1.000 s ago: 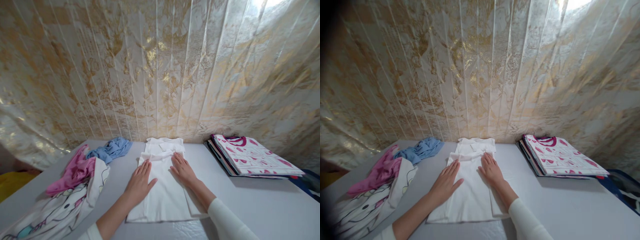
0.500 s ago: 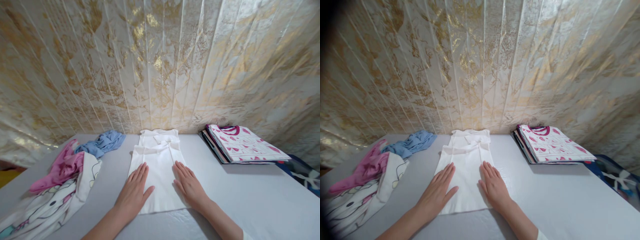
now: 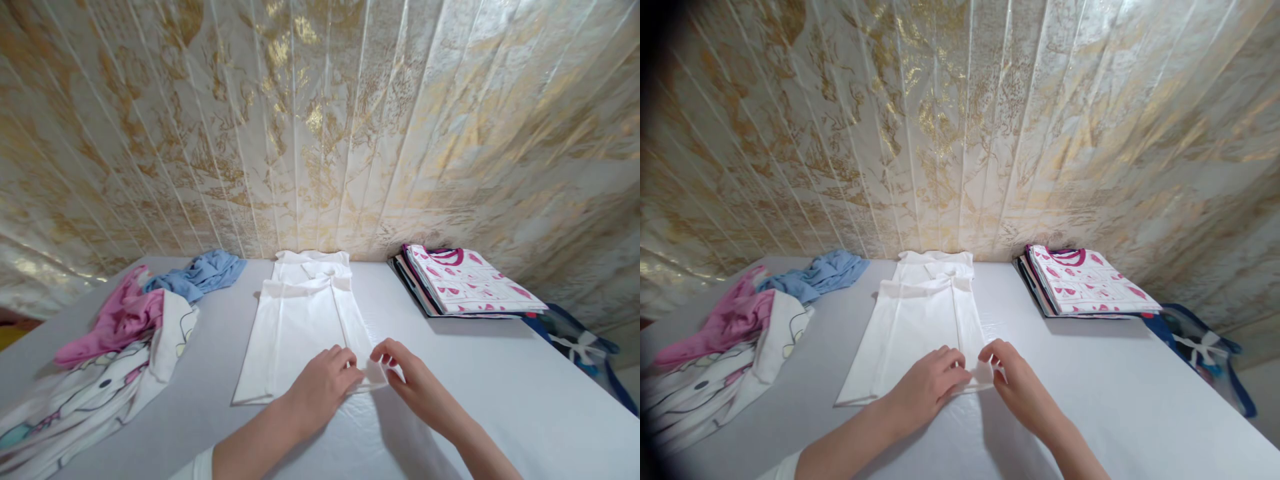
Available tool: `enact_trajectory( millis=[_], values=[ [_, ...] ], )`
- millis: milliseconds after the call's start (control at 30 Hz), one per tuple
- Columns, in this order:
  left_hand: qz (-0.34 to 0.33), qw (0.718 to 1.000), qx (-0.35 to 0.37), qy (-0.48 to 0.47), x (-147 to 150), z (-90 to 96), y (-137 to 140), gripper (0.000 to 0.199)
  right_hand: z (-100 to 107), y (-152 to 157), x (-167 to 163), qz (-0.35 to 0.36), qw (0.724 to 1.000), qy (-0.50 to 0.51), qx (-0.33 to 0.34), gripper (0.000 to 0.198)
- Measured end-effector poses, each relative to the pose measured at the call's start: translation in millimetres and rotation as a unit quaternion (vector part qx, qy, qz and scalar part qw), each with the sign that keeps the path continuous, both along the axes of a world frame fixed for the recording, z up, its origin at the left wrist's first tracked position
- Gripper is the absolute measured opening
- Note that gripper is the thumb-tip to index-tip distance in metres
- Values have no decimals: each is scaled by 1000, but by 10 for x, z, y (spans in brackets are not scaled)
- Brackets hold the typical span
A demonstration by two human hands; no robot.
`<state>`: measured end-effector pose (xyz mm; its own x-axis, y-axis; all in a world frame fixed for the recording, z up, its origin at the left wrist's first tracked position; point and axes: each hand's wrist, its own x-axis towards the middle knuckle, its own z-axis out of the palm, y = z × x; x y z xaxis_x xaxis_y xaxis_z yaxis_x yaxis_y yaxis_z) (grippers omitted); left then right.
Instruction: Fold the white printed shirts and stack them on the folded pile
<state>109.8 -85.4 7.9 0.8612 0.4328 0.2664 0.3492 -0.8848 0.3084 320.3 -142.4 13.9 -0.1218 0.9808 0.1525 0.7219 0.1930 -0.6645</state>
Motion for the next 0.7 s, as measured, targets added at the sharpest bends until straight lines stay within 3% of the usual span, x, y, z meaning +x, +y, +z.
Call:
enact_trajectory(
  millis=[233, 500, 700],
  values=[
    [-50, 999, 17, 8, 164, -89, 208, 10, -25, -62, 24, 28, 999, 9, -37, 34],
    [-5, 995, -68, -68, 170, -169, 223, 11, -131, -19, -114, 27, 996, -65, 62, 24],
    [7, 989, -110, -96, 147, -189, 220, 21, -253, 15, -35, 40, 994, -71, 73, 27]
  ],
)
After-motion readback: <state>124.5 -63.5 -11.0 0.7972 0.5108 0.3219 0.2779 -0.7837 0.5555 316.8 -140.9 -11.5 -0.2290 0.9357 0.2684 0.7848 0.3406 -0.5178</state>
